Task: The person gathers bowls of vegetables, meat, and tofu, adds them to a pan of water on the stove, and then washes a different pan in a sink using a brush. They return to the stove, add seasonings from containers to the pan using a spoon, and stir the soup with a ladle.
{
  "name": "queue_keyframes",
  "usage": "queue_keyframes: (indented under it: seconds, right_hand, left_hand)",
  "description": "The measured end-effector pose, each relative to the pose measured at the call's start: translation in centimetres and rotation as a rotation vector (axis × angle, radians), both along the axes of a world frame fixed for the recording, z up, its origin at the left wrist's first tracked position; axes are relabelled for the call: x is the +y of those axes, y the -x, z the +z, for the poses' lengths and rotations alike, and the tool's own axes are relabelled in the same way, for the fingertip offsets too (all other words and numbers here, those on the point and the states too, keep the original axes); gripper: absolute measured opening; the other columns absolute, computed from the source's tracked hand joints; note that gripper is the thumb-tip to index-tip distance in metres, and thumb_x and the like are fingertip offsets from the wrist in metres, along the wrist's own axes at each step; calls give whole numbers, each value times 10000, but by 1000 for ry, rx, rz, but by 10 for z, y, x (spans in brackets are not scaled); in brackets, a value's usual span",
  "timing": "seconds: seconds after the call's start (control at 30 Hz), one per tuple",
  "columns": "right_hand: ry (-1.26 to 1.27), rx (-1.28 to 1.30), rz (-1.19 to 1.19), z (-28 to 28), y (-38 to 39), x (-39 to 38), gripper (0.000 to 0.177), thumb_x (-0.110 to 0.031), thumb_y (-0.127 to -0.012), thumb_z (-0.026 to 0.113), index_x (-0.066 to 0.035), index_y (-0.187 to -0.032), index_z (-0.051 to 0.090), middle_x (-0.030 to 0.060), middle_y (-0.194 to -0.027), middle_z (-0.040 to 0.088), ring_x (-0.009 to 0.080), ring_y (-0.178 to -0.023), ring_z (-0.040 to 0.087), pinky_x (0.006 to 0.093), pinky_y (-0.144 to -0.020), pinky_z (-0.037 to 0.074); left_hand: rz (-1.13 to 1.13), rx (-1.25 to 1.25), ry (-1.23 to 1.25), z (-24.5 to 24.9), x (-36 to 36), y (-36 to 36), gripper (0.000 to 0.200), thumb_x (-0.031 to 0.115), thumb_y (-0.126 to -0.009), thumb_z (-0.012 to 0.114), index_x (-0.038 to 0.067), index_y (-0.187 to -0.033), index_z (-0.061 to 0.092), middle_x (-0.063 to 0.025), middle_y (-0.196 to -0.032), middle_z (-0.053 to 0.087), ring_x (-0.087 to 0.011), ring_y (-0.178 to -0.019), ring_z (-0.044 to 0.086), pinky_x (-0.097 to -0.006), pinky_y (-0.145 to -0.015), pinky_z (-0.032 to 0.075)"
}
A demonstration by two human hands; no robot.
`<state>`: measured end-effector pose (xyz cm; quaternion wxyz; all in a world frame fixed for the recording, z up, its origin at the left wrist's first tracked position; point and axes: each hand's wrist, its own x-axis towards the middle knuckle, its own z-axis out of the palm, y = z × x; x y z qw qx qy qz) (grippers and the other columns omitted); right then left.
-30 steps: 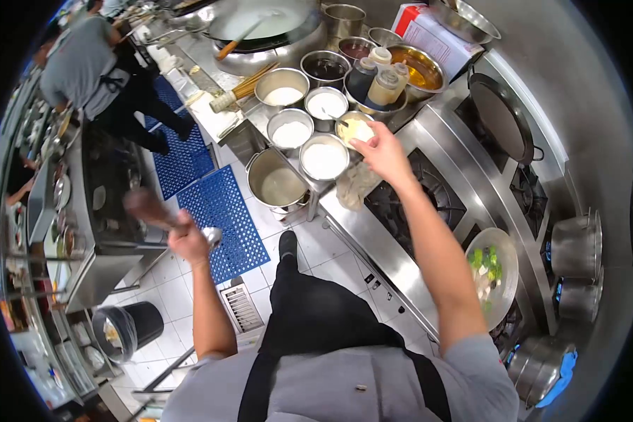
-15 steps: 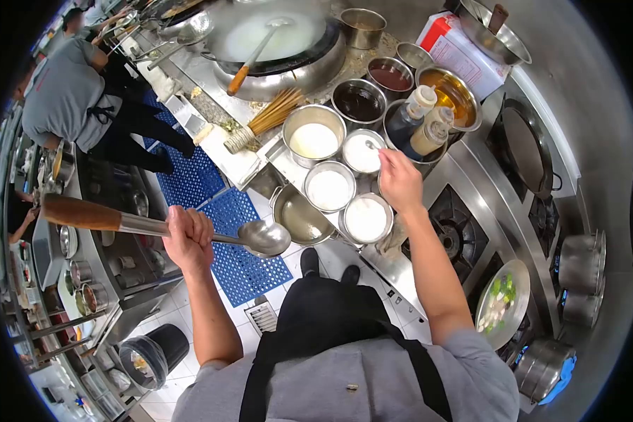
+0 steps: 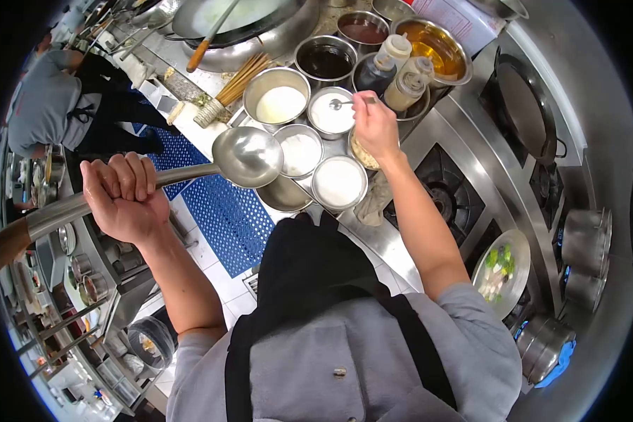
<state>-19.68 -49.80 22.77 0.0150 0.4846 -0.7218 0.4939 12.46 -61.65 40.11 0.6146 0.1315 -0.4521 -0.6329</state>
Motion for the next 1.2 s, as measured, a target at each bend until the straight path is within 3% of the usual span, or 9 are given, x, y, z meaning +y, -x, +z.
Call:
queue_keyframes:
  seconds: [0.07,0.37,0.57,0.63,0.77,0.83,0.97,1.03,1.2]
  right_hand:
    - [-15,-12,20,-10,-4,-7,137,-142,-967,526,-24,-921,580,171,-822,638,386,-739,630,445,-650,504]
    - [-1,-121,-12,-37,-7,-17,165,-139,-966,516,-3,-896,578,206,-842,615,406,-781,612,457,-691,497]
    - [5,-299,-113,-47,-18,-23,199,-169,-975,517,5,-907,584,178,-741,648,367,-702,652,428,-652,509]
    - [-5,-160,-208,-52,-16,-22,235,-198,-994,518,1,-931,628,107,-717,678,159,-613,666,304,-557,530]
    - [3,-340,-201,-45,-26,-25,243,-205,-995,519,6,-941,626,99,-713,676,137,-604,656,296,-551,530]
    - [9,-407,-267,-41,-28,-27,236,-208,-990,511,-1,-933,607,130,-693,666,215,-600,674,349,-565,523]
    - [49,-465,-286,-48,-29,-30,242,-211,-993,508,0,-932,611,118,-689,670,194,-580,668,335,-556,525]
    - [73,-648,-337,-48,-30,-28,250,-211,-990,513,5,-920,616,110,-692,672,182,-587,669,329,-559,526]
    - [59,-529,-323,-53,-34,-29,270,-223,-988,520,15,-914,622,113,-685,671,177,-580,663,327,-557,528]
  left_hand:
    - [-36,-22,32,1,4,10,443,281,-1046,376,127,-637,303,5,-508,262,-93,-432,217,-251,-393,228]
    - [-200,-79,28,-1,-15,42,444,272,-1040,385,134,-625,311,9,-507,271,-92,-439,237,-245,-417,251]
    - [-300,-70,-8,-7,-38,52,439,263,-1044,372,125,-631,314,9,-521,274,-87,-439,234,-247,-415,244]
    - [-289,-64,-21,-6,-41,57,438,255,-1041,383,120,-631,310,6,-506,267,-86,-436,211,-247,-405,229]
    - [-283,-55,-42,-7,-50,61,436,244,-1036,400,112,-631,304,1,-491,260,-87,-434,192,-250,-395,214]
    - [-309,-41,-38,-8,-56,60,434,242,-1036,399,108,-634,308,1,-494,258,-88,-435,195,-250,-396,217]
    - [-312,-54,-19,-9,-61,62,432,240,-1038,398,107,-636,315,1,-499,261,-87,-435,198,-252,-397,218]
    - [-315,-58,-13,-8,-62,63,433,239,-1038,400,108,-635,314,1,-499,261,-87,-434,197,-252,-397,217]
    - [-304,-67,5,-7,-61,64,440,235,-1037,405,110,-626,307,0,-496,258,-90,-428,192,-255,-393,211]
